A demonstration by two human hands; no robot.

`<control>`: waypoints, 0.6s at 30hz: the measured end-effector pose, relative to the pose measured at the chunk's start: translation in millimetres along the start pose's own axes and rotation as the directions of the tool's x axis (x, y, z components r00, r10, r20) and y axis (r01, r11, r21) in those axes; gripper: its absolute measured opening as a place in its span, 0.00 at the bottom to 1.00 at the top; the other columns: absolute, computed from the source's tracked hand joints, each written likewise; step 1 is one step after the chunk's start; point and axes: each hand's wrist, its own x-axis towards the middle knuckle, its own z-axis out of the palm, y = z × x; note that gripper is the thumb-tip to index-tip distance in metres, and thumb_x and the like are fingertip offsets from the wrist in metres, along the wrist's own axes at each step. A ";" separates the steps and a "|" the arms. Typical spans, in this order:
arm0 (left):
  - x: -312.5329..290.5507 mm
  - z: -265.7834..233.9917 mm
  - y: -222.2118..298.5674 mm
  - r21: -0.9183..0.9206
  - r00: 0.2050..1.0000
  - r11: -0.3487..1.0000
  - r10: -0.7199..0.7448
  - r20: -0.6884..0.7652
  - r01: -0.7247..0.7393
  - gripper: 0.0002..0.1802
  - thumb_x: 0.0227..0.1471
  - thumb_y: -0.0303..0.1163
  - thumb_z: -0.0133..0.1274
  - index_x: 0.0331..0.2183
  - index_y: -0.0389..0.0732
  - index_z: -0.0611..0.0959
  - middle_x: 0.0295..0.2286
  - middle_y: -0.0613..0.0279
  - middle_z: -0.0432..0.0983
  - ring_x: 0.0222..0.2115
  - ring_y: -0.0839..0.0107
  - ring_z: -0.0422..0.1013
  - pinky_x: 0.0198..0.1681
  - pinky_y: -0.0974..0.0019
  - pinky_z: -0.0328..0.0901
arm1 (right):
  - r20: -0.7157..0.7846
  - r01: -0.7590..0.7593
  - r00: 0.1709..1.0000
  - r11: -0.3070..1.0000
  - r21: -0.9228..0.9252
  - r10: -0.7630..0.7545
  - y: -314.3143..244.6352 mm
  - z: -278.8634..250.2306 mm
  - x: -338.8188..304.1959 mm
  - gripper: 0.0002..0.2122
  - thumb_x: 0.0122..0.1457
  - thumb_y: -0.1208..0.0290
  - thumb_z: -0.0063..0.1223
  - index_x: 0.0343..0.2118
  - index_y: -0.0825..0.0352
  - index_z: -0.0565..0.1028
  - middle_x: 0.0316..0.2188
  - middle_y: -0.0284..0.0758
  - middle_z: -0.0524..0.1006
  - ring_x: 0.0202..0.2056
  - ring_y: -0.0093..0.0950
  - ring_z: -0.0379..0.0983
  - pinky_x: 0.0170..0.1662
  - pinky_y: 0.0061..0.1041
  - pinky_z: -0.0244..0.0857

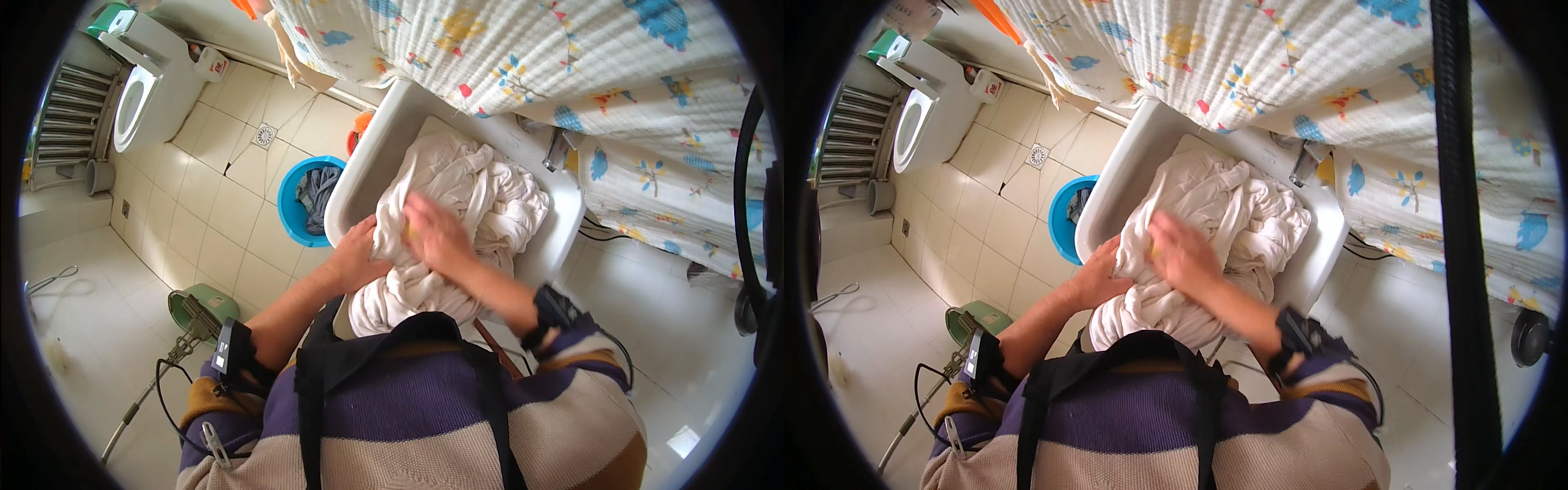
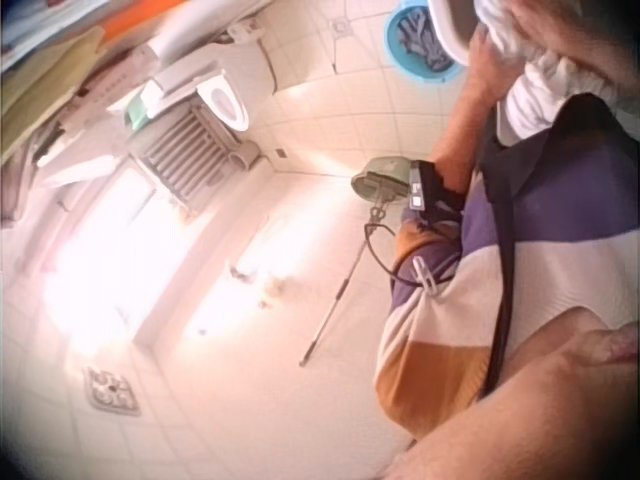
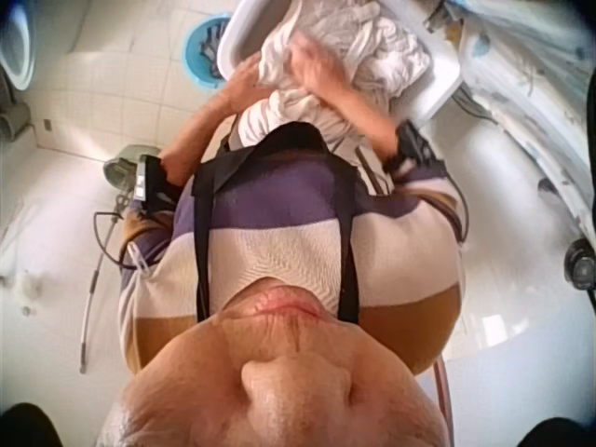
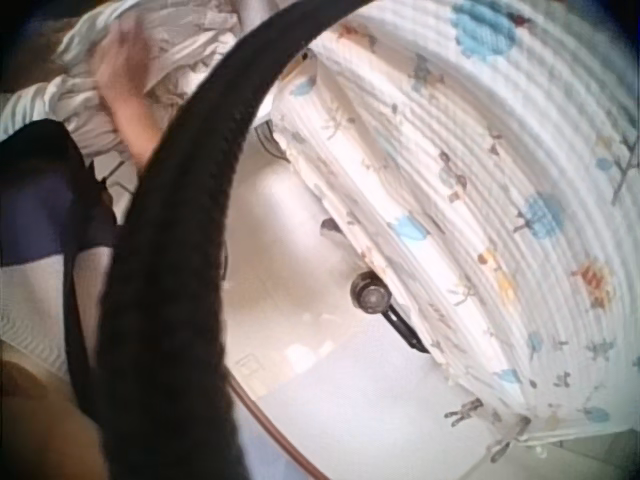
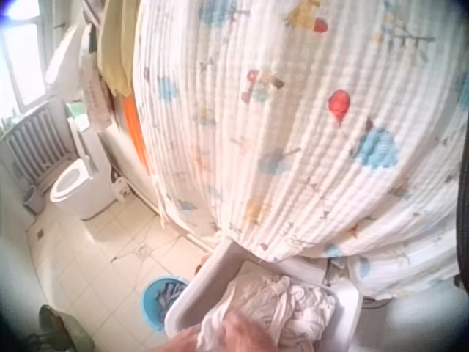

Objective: The person hand washes a white cloth in a sink using a yellow sponge. They repeatedly scrub, rinse, and wring the cloth while keeping it in the sink basin.

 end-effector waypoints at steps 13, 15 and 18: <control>1.2 -11.8 54.4 -0.112 0.974 0.967 -0.227 0.017 0.227 0.27 0.51 0.32 0.54 0.52 0.30 0.77 0.47 0.40 0.77 0.50 0.47 0.71 0.57 0.56 0.65 | 0.089 -0.287 0.943 0.921 -0.263 0.319 149.4 -20.6 11.7 0.22 0.53 0.81 0.52 0.51 0.52 0.73 0.48 0.39 0.71 0.49 0.46 0.72 0.50 0.41 0.69; 4.3 -16.7 79.4 -0.291 0.945 0.905 -0.327 -0.006 0.312 0.26 0.53 0.30 0.52 0.54 0.33 0.77 0.43 0.46 0.79 0.46 0.54 0.74 0.54 0.58 0.67 | 0.148 -0.301 0.911 0.866 -0.399 0.384 130.5 -39.0 6.4 0.22 0.53 0.81 0.52 0.50 0.52 0.74 0.46 0.37 0.73 0.49 0.46 0.72 0.50 0.42 0.69; 10.0 -47.0 123.6 -0.393 0.908 0.843 -0.416 -0.044 0.367 0.26 0.56 0.27 0.48 0.57 0.38 0.75 0.39 0.59 0.79 0.39 0.72 0.74 0.47 0.64 0.70 | -0.181 -0.460 0.826 0.823 0.332 0.534 105.4 -65.5 -4.6 0.16 0.54 0.81 0.55 0.46 0.58 0.76 0.44 0.32 0.75 0.46 0.34 0.74 0.45 0.34 0.70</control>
